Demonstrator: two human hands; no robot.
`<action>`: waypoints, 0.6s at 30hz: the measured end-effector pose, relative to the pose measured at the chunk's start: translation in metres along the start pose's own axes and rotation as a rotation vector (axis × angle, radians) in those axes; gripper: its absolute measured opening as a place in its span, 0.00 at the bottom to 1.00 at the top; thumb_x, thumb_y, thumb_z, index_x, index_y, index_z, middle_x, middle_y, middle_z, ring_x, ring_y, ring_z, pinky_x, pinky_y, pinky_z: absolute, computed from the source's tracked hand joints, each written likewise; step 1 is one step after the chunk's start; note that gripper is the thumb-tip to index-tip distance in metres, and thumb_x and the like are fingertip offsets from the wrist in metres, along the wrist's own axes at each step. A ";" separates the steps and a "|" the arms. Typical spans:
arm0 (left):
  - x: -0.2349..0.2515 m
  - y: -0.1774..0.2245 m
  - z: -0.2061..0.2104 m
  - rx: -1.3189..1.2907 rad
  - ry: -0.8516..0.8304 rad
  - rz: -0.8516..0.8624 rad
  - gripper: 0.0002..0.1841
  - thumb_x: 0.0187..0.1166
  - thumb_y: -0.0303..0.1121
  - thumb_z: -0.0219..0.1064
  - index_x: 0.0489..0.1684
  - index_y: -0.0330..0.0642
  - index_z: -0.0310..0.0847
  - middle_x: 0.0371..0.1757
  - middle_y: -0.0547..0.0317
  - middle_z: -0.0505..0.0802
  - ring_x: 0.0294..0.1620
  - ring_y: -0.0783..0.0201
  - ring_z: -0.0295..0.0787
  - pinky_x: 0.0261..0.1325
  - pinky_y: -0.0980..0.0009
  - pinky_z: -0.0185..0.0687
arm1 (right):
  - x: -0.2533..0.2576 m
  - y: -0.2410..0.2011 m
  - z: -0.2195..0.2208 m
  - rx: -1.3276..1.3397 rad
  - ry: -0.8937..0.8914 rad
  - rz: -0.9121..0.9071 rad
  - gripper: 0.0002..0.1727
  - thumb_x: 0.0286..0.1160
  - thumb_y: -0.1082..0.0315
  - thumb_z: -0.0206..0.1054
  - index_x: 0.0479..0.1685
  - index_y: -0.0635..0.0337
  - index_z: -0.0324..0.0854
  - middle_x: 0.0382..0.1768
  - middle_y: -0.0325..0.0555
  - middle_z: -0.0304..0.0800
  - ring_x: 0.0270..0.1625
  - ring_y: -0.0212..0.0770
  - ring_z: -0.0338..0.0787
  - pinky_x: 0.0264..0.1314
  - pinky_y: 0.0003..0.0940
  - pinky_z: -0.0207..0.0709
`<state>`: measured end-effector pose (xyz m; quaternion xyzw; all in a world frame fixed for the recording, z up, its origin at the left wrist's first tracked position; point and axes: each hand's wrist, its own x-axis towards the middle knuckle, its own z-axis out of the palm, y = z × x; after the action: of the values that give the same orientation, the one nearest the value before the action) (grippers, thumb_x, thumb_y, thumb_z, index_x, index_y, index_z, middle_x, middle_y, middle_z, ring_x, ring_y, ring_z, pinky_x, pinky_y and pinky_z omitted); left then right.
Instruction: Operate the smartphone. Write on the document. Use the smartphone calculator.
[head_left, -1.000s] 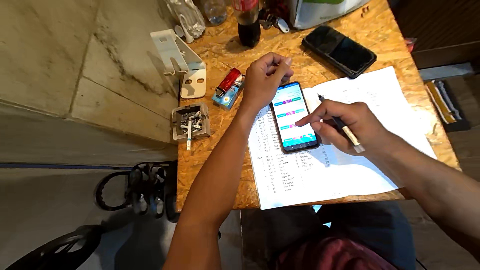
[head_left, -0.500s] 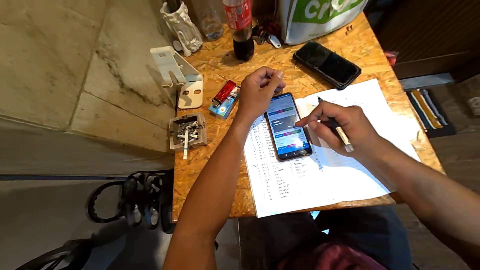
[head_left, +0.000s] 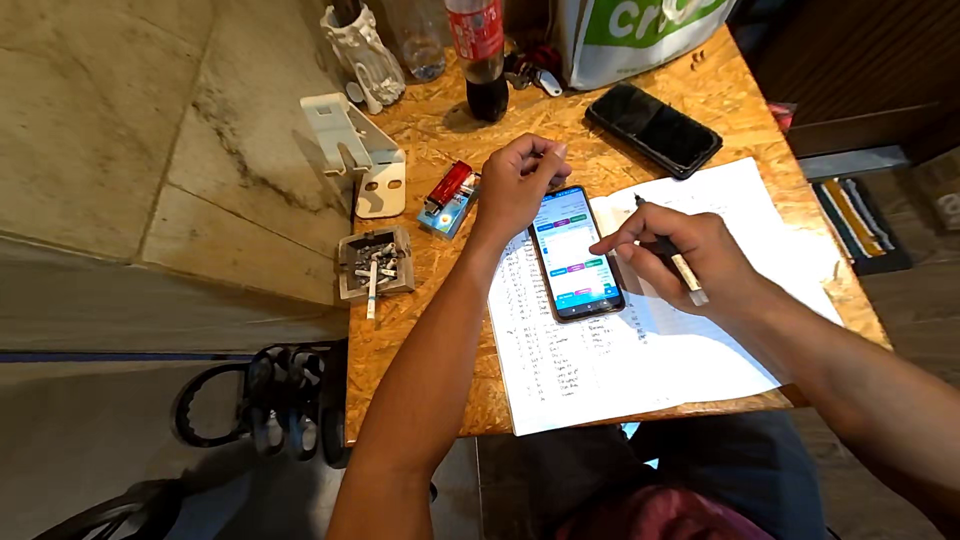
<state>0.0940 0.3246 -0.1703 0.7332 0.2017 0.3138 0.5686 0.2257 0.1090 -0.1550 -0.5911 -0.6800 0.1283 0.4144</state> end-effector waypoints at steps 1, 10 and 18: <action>0.000 0.000 0.000 -0.001 0.001 0.001 0.09 0.87 0.33 0.64 0.50 0.34 0.84 0.40 0.52 0.98 0.43 0.59 0.98 0.52 0.62 0.96 | 0.000 0.000 0.001 -0.002 -0.008 -0.001 0.09 0.83 0.62 0.59 0.44 0.53 0.83 0.34 0.30 0.91 0.20 0.20 0.75 0.18 0.19 0.69; 0.001 -0.002 -0.001 -0.030 -0.007 0.001 0.10 0.89 0.33 0.63 0.49 0.33 0.83 0.40 0.52 0.98 0.41 0.59 0.98 0.51 0.61 0.96 | 0.001 0.003 -0.004 0.015 0.042 0.004 0.11 0.85 0.62 0.57 0.47 0.58 0.82 0.41 0.39 0.94 0.26 0.25 0.80 0.25 0.25 0.74; 0.002 -0.006 -0.002 -0.043 -0.017 0.019 0.10 0.88 0.33 0.64 0.49 0.32 0.83 0.39 0.51 0.97 0.40 0.59 0.98 0.49 0.62 0.96 | -0.010 -0.075 -0.015 0.238 -0.024 0.201 0.23 0.88 0.52 0.47 0.73 0.52 0.71 0.35 0.34 0.86 0.22 0.31 0.82 0.16 0.27 0.76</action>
<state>0.0943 0.3291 -0.1755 0.7255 0.1831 0.3171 0.5828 0.1843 0.0754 -0.0998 -0.6015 -0.6023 0.2559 0.4583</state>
